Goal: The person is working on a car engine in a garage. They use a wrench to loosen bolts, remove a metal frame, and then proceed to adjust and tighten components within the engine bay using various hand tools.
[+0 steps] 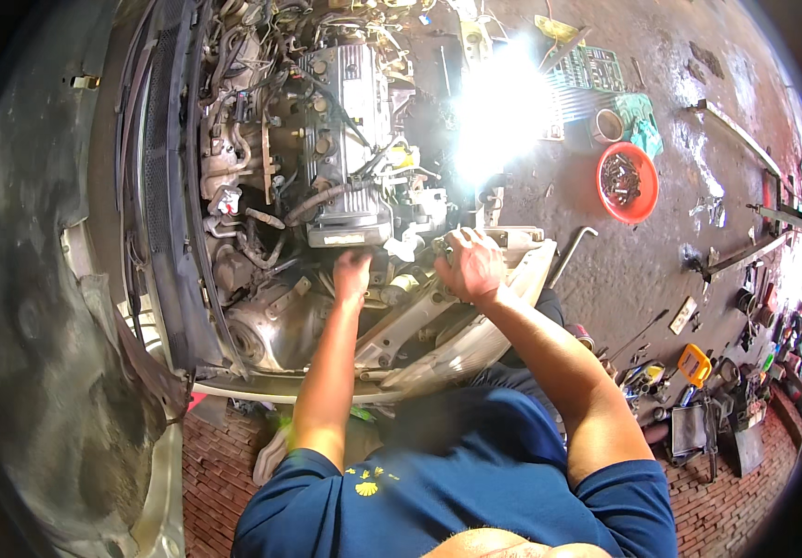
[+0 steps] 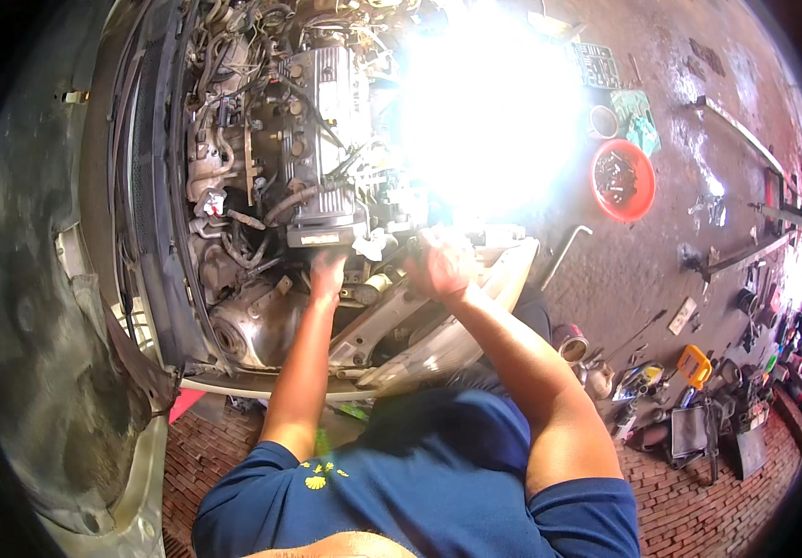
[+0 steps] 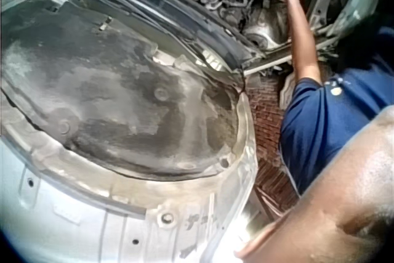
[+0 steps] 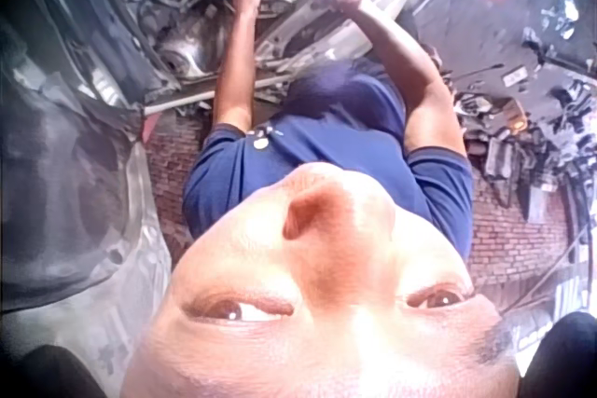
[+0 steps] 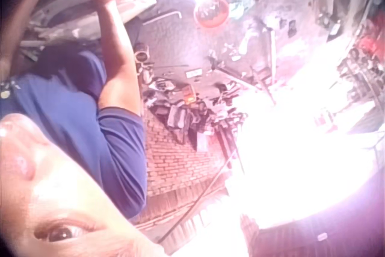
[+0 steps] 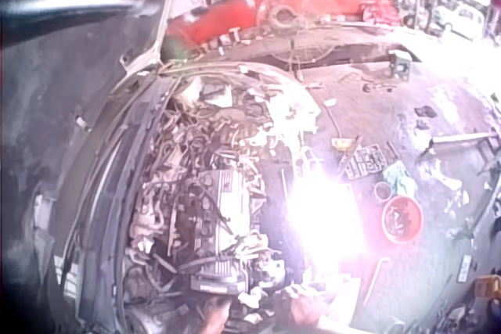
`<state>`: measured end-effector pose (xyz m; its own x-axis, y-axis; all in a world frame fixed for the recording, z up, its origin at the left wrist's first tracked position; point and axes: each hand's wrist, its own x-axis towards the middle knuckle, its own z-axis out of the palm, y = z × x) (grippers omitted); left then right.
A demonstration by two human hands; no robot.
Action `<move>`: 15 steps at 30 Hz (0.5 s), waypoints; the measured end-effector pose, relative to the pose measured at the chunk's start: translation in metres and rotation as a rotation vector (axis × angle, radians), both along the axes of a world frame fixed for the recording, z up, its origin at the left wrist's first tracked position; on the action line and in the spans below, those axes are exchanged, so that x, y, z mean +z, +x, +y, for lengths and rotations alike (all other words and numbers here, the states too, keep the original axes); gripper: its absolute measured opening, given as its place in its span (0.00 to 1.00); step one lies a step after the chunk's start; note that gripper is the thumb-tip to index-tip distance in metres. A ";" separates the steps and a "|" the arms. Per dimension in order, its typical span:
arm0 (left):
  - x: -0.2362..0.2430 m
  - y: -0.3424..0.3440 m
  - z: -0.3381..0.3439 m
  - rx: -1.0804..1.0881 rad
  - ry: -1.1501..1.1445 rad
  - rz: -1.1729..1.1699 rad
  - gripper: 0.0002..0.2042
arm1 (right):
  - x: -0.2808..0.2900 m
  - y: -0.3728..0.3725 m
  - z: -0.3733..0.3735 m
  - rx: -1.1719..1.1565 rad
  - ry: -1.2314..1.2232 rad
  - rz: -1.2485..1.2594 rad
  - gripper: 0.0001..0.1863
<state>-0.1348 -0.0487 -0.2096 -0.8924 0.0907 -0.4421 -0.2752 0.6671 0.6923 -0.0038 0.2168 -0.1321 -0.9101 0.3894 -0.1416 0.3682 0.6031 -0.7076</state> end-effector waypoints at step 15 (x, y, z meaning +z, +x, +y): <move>-0.056 -0.020 -0.031 -0.110 -0.284 0.165 0.19 | 0.005 -0.002 -0.001 0.019 0.041 0.098 0.15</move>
